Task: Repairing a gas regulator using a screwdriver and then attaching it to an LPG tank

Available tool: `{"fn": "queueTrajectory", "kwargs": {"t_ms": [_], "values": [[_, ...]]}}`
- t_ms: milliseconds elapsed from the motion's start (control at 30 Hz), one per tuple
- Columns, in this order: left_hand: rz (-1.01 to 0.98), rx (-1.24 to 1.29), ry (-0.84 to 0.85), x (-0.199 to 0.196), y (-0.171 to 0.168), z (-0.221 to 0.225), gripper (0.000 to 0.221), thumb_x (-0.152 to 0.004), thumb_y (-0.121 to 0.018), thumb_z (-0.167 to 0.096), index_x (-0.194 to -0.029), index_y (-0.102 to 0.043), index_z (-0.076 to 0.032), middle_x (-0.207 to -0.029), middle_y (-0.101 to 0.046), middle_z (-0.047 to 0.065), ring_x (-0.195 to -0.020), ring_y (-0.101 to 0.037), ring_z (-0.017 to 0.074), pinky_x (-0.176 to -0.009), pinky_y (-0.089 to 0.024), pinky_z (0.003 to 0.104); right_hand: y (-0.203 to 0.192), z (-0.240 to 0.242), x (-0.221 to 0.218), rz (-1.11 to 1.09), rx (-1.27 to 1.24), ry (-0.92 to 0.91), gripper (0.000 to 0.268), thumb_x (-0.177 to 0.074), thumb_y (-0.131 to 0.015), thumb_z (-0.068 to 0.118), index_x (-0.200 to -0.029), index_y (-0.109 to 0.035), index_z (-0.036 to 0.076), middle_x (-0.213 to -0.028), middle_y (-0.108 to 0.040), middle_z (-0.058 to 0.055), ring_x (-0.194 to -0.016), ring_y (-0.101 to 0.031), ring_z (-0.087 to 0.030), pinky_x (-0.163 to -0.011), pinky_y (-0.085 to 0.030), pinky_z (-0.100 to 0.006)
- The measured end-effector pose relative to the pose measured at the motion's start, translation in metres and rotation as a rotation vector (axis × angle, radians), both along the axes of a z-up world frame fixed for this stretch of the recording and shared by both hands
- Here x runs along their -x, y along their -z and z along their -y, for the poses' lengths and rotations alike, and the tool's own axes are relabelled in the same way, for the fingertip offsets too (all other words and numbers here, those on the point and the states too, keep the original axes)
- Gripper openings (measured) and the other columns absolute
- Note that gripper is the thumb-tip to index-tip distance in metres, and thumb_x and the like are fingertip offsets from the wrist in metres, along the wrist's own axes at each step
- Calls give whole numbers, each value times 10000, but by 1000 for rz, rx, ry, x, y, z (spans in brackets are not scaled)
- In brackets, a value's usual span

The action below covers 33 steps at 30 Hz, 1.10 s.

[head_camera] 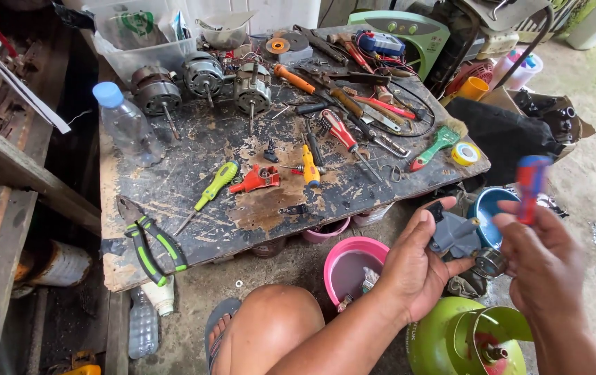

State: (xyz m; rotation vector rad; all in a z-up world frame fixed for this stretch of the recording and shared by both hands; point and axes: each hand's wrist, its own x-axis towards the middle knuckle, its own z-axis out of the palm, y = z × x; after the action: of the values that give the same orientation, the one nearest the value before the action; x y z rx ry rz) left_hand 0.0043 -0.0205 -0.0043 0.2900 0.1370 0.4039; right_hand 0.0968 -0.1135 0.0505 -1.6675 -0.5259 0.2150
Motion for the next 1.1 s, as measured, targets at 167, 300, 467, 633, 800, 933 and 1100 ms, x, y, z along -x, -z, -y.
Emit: {"fn": "queueTrajectory", "kwargs": {"t_ms": [167,300,467,633,800,933,1100], "values": [[-86,62,-92,2,-7,-4,199,-1072,-565,-378,-1204,-581,-231,-1231,-651,91,-1190,-629,261,-1009,-537,517,30,29,-29,240,-332,129,162,-1128,-457,78,-1083,-612,60,-960,-595,-64,-736,-566,-152,-707,-468,-252],[-145,160,-206,-5,-9,-8,174,-1040,-556,-330,-1170,-461,-264,-1417,-518,-1,-1302,-520,126,-1091,-525,532,43,38,-15,594,-239,39,337,-1350,-361,313,-1200,-465,30,-1168,-528,-208,-890,-556,-272,-806,-478,-331],[-163,177,-227,-8,-10,-10,376,-983,-574,-477,-1248,-424,-256,-1403,-561,61,-1174,-589,229,-1029,-564,474,21,17,56,537,-137,-58,84,-1147,-520,1,-1141,-551,-76,-1016,-657,-230,-885,-713,-324,-859,-616,-388],[-157,158,-223,-6,-13,-8,360,-1016,-574,-494,-1206,-405,-239,-1308,-586,90,-954,-662,286,-881,-618,420,34,17,64,694,26,-51,39,-1025,-636,-64,-1050,-606,-61,-1125,-704,-223,-1028,-707,-289,-1007,-563,-366],[-144,90,-221,-4,-14,-7,387,-990,-577,-506,-1221,-403,-247,-1328,-576,43,-1060,-671,285,-896,-612,413,15,8,84,834,116,-27,96,-1016,-671,-30,-1111,-675,-46,-1167,-734,-182,-1081,-721,-242,-977,-542,-311],[-166,104,-194,1,-18,-7,398,-987,-580,-508,-1220,-412,-232,-1293,-579,72,-966,-677,267,-903,-592,396,13,3,85,1010,115,-50,110,-956,-718,-86,-1065,-701,-87,-1129,-742,-241,-963,-746,-288,-906,-569,-364],[-155,140,-189,1,-18,-7,337,-1036,-587,-457,-1204,-413,-221,-1137,-653,100,-893,-708,215,-813,-607,334,20,8,74,1152,174,-63,223,-914,-814,-2,-1107,-725,-67,-1161,-756,-234,-1048,-759,-315,-944,-576,-393]]}}
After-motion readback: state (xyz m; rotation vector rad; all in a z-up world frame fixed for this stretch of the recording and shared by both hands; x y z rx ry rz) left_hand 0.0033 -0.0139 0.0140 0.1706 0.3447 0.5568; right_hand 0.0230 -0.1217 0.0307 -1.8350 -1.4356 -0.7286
